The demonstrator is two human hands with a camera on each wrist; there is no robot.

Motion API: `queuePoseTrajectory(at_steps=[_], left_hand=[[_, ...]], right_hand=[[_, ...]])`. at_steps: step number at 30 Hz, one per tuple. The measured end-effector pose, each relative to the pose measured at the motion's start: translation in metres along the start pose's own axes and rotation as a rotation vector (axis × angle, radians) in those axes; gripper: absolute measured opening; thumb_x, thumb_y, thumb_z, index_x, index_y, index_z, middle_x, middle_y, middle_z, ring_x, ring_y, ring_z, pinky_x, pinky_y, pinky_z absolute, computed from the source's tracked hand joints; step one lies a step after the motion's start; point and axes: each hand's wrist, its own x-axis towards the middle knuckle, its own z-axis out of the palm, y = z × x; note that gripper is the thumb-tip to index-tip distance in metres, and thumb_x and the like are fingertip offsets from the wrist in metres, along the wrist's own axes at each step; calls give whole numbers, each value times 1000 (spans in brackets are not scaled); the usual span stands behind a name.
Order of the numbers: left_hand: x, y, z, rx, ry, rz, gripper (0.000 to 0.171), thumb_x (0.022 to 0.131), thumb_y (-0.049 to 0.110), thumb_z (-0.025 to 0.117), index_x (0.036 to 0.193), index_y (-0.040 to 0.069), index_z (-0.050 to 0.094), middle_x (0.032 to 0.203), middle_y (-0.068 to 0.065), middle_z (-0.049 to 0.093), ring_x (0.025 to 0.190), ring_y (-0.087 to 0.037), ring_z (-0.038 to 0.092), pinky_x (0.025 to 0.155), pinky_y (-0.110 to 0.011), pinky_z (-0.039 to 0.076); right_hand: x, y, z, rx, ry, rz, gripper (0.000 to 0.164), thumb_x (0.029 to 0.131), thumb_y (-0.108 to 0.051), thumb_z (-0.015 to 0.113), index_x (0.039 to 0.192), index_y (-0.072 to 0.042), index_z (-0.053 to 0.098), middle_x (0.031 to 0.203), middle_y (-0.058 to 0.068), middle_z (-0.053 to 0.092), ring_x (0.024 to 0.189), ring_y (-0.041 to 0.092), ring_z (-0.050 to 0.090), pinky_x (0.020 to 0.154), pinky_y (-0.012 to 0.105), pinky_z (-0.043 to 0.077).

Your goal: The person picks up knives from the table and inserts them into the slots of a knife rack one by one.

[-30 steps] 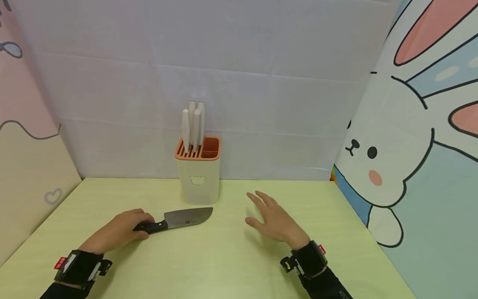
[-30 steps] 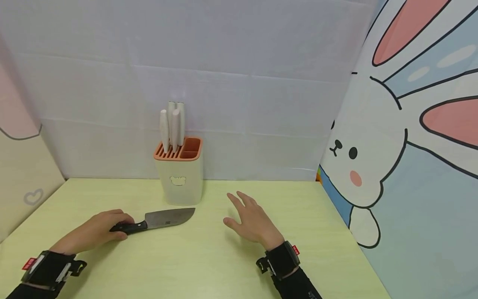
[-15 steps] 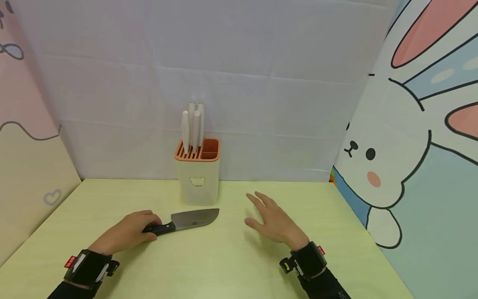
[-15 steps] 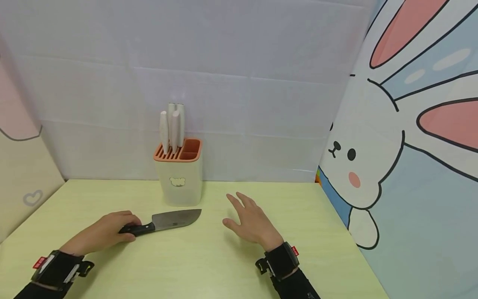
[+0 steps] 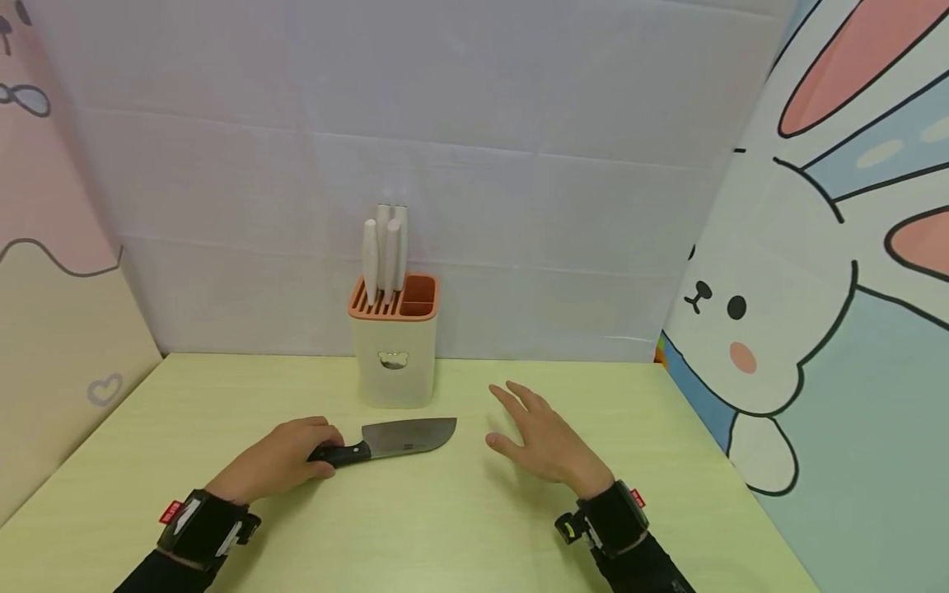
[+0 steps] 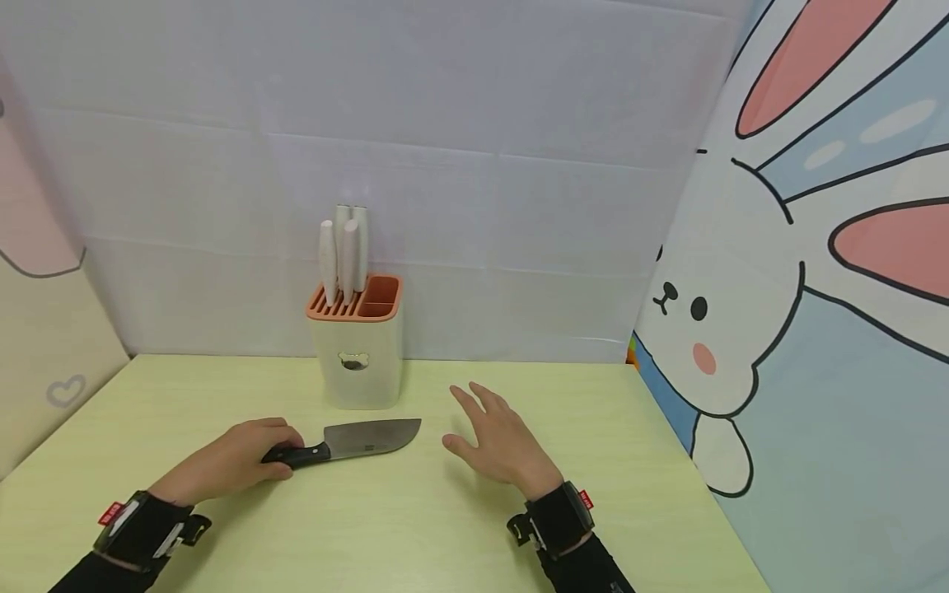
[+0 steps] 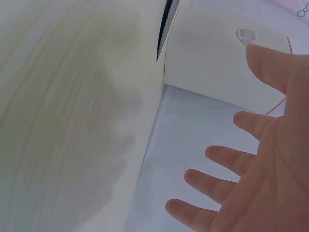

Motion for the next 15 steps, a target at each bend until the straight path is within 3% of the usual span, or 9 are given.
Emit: queuePoseTrajectory(at_steps=[15], left_hand=[[20, 29, 10, -3, -6, 5, 25, 88, 18, 89, 109, 17, 75, 104, 8, 66, 89, -7, 56, 79, -33, 54]], right_hand=[[0, -1, 1, 6, 9, -4, 72, 107, -45, 62, 167, -16, 35, 170, 20, 32, 153, 45, 35, 118, 65, 38]])
